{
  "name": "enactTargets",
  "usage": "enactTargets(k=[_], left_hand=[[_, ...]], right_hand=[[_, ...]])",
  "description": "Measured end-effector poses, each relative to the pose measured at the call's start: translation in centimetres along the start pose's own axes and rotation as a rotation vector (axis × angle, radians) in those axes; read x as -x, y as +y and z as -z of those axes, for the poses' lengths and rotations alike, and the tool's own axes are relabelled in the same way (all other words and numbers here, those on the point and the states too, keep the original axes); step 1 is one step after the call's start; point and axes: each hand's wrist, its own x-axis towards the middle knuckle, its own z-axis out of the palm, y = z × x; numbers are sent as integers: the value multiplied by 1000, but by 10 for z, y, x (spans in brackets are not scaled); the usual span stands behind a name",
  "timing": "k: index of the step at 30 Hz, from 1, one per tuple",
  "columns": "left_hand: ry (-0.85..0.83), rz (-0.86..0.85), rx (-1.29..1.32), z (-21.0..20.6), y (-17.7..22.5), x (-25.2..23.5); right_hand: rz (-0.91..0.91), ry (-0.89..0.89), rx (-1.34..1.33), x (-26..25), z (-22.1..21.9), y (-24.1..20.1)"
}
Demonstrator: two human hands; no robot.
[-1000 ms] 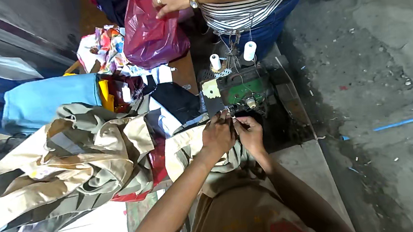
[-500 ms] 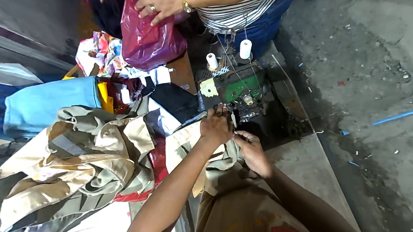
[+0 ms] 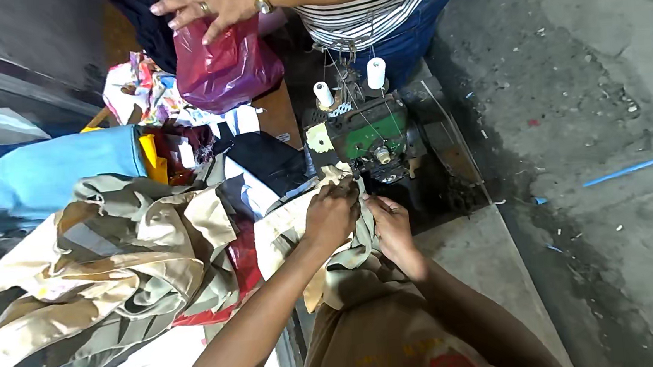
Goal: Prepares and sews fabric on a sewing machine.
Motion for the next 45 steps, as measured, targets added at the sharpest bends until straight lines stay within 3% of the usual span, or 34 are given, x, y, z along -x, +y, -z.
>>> enactTargets(k=[3,8,15,26,31,36,42,45], left_hand=[[82,-49,20,-9,1,0],[259,-94,20,-31,-6,-1],[309,-92,-34,-43,-17,-3],[335,-94,-45,-35,-18,-16],[216,-66,30,-25,-22,-20],[280,-102,108,-26,-27,-25],[257,-41,127,-20,-22,-32],[253,-14,122,-20,-23,-33]], right_hand=[[47,84,40,-5,-9,-1],[349,118,273,-14,-6,16],[104,70,95,-21,-3,11],[224,74,142,-34,-9,7],[279,71,148,-39,-9,11],[197,90,90,-40,-13,11],[294,87,166,-38,-12,11],[171,9,234,-16,0,18]])
